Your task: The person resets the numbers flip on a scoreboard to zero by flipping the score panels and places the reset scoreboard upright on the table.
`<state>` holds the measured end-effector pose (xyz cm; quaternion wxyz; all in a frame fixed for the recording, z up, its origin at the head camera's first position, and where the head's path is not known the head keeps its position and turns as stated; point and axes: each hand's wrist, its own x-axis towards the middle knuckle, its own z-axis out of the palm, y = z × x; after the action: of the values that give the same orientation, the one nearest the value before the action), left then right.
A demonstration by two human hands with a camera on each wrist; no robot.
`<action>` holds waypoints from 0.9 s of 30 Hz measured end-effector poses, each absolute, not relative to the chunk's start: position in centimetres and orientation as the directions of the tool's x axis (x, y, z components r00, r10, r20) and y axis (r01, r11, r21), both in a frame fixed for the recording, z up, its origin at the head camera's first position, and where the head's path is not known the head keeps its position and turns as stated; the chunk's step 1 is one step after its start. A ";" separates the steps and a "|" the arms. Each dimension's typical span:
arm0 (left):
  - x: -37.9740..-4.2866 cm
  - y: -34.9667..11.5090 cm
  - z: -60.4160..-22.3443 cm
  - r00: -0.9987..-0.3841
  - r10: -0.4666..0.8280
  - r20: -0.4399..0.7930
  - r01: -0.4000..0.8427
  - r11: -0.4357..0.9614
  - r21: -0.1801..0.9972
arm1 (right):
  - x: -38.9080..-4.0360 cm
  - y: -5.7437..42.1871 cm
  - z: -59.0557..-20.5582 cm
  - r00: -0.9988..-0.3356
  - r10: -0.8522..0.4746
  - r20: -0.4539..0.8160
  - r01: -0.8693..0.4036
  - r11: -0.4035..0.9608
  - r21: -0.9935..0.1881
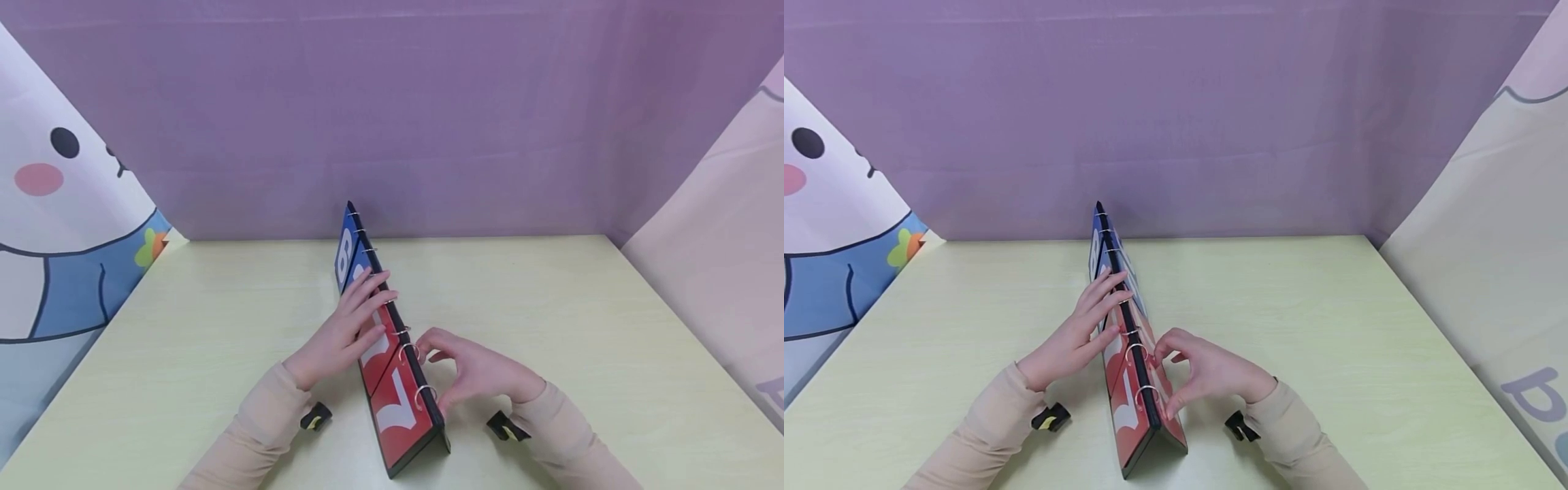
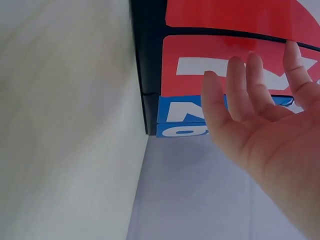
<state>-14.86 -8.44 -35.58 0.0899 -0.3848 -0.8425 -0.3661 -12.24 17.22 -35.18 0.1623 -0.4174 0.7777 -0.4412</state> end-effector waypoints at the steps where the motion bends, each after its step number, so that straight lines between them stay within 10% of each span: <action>1: -14.9 -8.4 -35.6 -0.688 0.583 0.433 0.714 0.436 0.547 | -12.3 17.3 -35.2 -0.603 -0.790 0.110 -0.510 0.275 -0.815; 27: -14.8 -8.3 -35.4 -0.698 0.580 0.419 0.702 0.441 0.559 | -13.0 20.0 -33.5 -0.725 -0.682 -0.097 -0.369 0.504 -0.781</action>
<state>-14.78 -8.26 -35.41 0.0827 -0.3795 -0.8447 -0.3682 -12.95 19.98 -33.45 0.2013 -0.3115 0.8434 -0.3887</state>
